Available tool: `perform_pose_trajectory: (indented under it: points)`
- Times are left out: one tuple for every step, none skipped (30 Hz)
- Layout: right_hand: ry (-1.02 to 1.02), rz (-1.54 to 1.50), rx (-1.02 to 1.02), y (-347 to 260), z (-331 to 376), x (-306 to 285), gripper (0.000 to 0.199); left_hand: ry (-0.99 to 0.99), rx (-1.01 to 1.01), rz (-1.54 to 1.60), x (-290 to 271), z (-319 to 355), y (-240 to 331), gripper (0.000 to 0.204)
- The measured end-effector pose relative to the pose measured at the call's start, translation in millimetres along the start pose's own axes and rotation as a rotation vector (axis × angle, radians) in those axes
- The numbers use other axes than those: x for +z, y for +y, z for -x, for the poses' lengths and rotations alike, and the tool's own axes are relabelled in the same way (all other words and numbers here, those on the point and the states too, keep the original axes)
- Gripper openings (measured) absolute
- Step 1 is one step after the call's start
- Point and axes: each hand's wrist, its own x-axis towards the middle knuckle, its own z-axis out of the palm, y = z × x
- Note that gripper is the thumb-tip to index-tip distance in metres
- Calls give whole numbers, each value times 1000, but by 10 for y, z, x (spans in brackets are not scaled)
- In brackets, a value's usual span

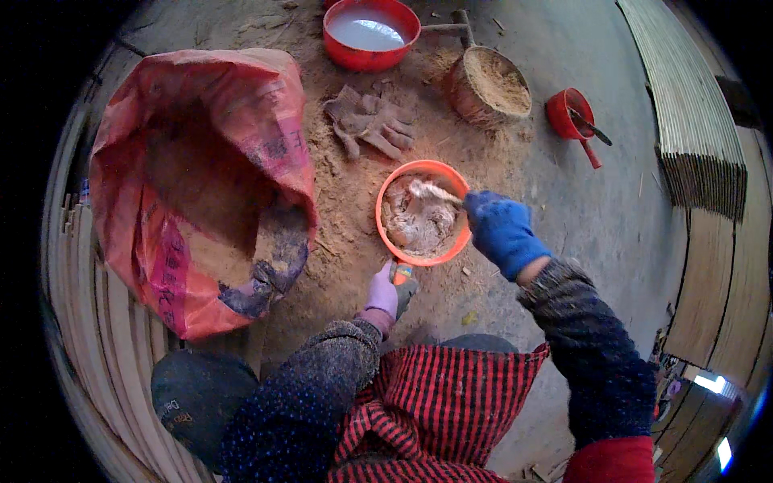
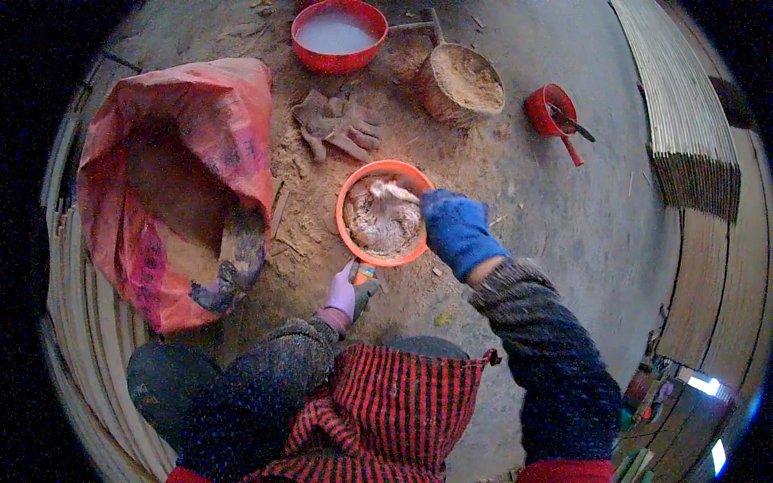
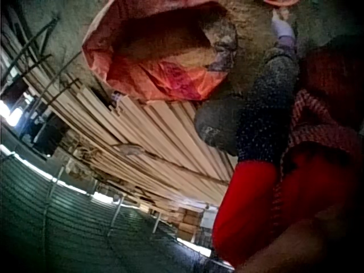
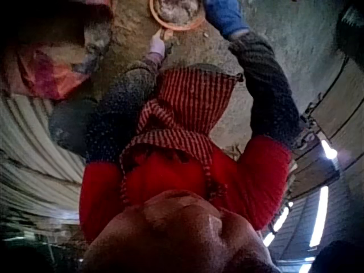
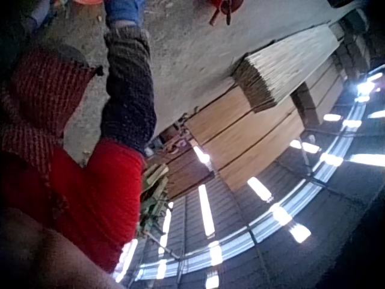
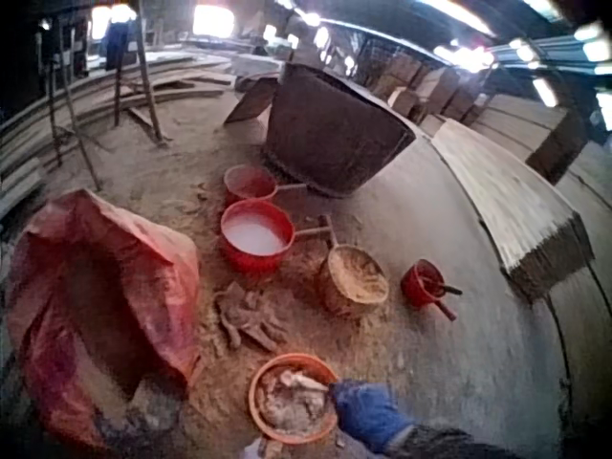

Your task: The person scoops a brown granular substance from a large red sack into an orange bowl containing a white liquid. They use a small tool to mix the ingredients together, repeatedly adding more of the granular substance to achieve a consistent mixture.

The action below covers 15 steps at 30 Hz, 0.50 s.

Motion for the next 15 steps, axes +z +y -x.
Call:
perform_pose_trajectory:
  points:
    - [14,14,58,31,-56,157,19,-14,-29,-16,26,17,58,43]
    - [26,30,114,4,-118,334,18,-11,17,0,69,-23,-22,43]
    - [45,29,161,-104,-209,458,17,10,63,6,72,-92,-173,44]
    - [5,44,187,-479,-201,446,15,58,98,9,-54,-122,-300,44]
    - [158,-97,68,-553,-41,469,15,42,42,36,-21,-124,-306,44]
    - [-5,-98,53,-574,80,439,20,34,-16,59,-30,-96,-285,44]
    - [-167,-88,40,-499,179,359,26,20,-68,88,-15,-83,-244,44]
    - [-169,-81,6,-356,239,238,26,20,-67,93,-16,-73,-176,44]
    - [-170,-85,-32,-222,304,108,27,30,-70,93,-58,-30,-115,44]
    - [-175,-84,-58,-157,355,16,27,26,-75,92,-61,-13,-110,44]
    - [-165,-78,-5,-158,340,-16,24,23,-59,94,-83,-3,-123,44]
    - [-154,-73,46,-158,292,-40,21,23,-42,96,-127,13,-130,44]
    - [-141,-48,105,-115,265,-114,18,6,-16,108,-100,1,-105,43]
    - [-88,-35,122,-52,268,55,18,-4,-1,97,-15,-33,-109,46]
    - [-135,-8,153,-18,356,206,19,-14,13,88,79,-54,-117,48]
